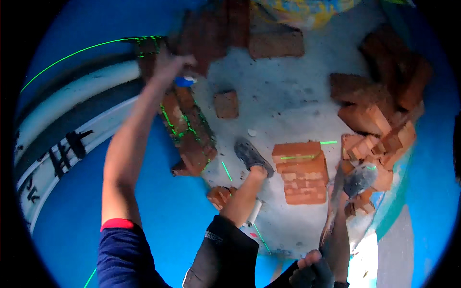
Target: The person builds a small brick wall in a corner by applying mortar to bricks with a trowel and setting them in place, using a laser level for alignment.
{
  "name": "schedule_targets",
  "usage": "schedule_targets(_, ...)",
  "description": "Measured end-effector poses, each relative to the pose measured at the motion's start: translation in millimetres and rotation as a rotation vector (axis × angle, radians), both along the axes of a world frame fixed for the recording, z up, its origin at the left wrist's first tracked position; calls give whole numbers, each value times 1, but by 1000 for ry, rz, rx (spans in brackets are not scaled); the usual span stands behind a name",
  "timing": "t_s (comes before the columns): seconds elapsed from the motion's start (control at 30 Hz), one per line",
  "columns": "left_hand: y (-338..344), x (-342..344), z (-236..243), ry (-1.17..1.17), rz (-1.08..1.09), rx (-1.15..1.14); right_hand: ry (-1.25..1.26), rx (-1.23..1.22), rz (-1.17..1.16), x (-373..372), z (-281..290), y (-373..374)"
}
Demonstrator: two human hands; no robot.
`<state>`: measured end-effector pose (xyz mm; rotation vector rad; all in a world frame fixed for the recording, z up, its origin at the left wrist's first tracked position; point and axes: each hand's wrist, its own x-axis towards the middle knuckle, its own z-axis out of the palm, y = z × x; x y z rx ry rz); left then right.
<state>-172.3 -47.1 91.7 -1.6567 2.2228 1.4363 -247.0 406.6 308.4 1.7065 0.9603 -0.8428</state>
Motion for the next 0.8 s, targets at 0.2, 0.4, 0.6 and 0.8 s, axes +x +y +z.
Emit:
schedule_targets(0.2,23,-18,-73,-285,-659,-1040,-16,-7,-84,-3,5,-9)
schedule_targets(0.4,285,32,-123,-108,-1102,10,7,-34,-139,-7,2,-13)
schedule_targets(0.6,424,14,-170,-11,-1314,-111,145,-346,-334,5,-6,10)
schedule_targets(0.8,431,4,-192,-214,-1392,100,-19,102,-130,5,-3,7)
